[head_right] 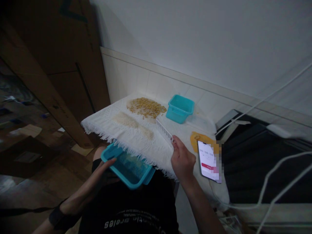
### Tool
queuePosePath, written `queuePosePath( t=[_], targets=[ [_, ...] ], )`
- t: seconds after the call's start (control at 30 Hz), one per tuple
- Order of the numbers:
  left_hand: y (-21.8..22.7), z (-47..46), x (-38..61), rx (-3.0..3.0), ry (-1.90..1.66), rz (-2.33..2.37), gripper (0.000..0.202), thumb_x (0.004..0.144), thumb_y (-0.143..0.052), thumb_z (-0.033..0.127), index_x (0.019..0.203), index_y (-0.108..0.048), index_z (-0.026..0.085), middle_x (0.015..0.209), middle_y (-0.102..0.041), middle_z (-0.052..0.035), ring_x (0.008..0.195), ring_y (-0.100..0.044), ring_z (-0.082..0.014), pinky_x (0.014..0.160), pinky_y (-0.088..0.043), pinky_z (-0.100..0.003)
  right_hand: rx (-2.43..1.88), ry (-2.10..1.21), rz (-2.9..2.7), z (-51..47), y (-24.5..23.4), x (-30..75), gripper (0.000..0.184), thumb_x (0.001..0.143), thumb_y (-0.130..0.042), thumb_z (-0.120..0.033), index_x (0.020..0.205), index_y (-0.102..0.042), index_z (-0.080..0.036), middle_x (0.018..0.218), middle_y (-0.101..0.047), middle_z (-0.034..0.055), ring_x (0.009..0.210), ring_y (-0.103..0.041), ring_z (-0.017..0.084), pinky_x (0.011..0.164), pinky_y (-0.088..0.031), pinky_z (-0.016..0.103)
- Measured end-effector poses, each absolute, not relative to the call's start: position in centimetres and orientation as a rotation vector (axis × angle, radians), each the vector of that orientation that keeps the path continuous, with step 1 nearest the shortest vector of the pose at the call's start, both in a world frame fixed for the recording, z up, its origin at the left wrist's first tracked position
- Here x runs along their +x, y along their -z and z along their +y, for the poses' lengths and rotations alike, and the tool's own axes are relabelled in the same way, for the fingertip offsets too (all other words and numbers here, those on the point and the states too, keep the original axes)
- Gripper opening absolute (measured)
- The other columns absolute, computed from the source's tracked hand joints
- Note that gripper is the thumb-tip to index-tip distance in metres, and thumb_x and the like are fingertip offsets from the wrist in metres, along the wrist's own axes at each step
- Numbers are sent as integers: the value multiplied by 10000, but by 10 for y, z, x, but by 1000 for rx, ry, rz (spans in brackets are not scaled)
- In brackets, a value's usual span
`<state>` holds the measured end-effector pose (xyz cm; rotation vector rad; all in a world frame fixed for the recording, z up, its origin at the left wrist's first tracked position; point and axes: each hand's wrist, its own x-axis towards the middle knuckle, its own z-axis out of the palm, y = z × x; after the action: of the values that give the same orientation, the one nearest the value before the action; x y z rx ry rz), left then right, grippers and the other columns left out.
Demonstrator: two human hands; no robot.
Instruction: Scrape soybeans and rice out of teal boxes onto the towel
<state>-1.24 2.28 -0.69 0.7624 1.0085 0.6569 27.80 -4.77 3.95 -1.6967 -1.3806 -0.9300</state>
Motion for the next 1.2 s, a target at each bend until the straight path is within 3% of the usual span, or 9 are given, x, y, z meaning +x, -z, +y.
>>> queuePosePath(
  t=[0.23,0.57,0.67,0.77,0.87,1.03,1.2],
  targets=[
    [0,21,-3,715,-614,1063,794,770,-749,516,1462,-421,306,1261,-696,-125,1055,-715,-351,824,-613,-471,-1687,835,-1542,-51,-31,277,233,978,-533,-229,1112,-722,-214,960,-799,38,698,-758,152,658,-584,224],
    [6,21,-1,721,-574,1065,863,782,-708,568,1516,-324,326,1411,-616,-131,1108,-693,-351,864,-592,-457,-1646,828,-1689,-81,-24,249,270,948,-551,-169,1144,-707,-268,1000,-794,1,774,-760,143,733,-585,224],
    [5,22,-1,723,-577,1062,855,782,-711,563,1513,-336,324,1395,-625,-136,1101,-695,-352,876,-585,-469,-1643,753,-1570,-80,-33,248,251,941,-573,-210,1133,-718,-278,990,-792,6,744,-751,151,687,-582,233],
    [1,21,-2,722,-589,1061,840,779,-725,553,1499,-355,328,1387,-623,-144,1094,-695,-362,865,-590,-485,-1711,569,-1162,-70,-46,263,284,921,-620,-324,1175,-710,-233,1035,-778,61,724,-735,179,637,-578,272],
    [-3,21,-2,728,-586,1043,834,789,-720,547,1500,-344,323,1356,-639,-145,1097,-693,-356,858,-593,-473,-1597,249,-866,-59,-47,289,439,860,-680,-404,1233,-676,-172,1093,-754,108,831,-732,213,736,-587,336],
    [2,23,-6,759,-608,1037,804,811,-703,548,1500,-349,330,1395,-610,-134,1072,-701,-334,865,-590,-470,-1493,-189,-611,-53,-23,318,509,660,-823,-415,1079,-698,-154,812,-749,41,711,-698,204,705,-579,379],
    [7,24,-8,771,-600,1016,733,823,-697,542,1458,-406,321,1448,-568,-130,1096,-683,-338,870,-586,-469,-1430,-387,-460,-53,-11,315,535,559,-873,-376,1014,-677,-176,722,-712,-11,630,-656,168,586,-562,319]
  ],
)
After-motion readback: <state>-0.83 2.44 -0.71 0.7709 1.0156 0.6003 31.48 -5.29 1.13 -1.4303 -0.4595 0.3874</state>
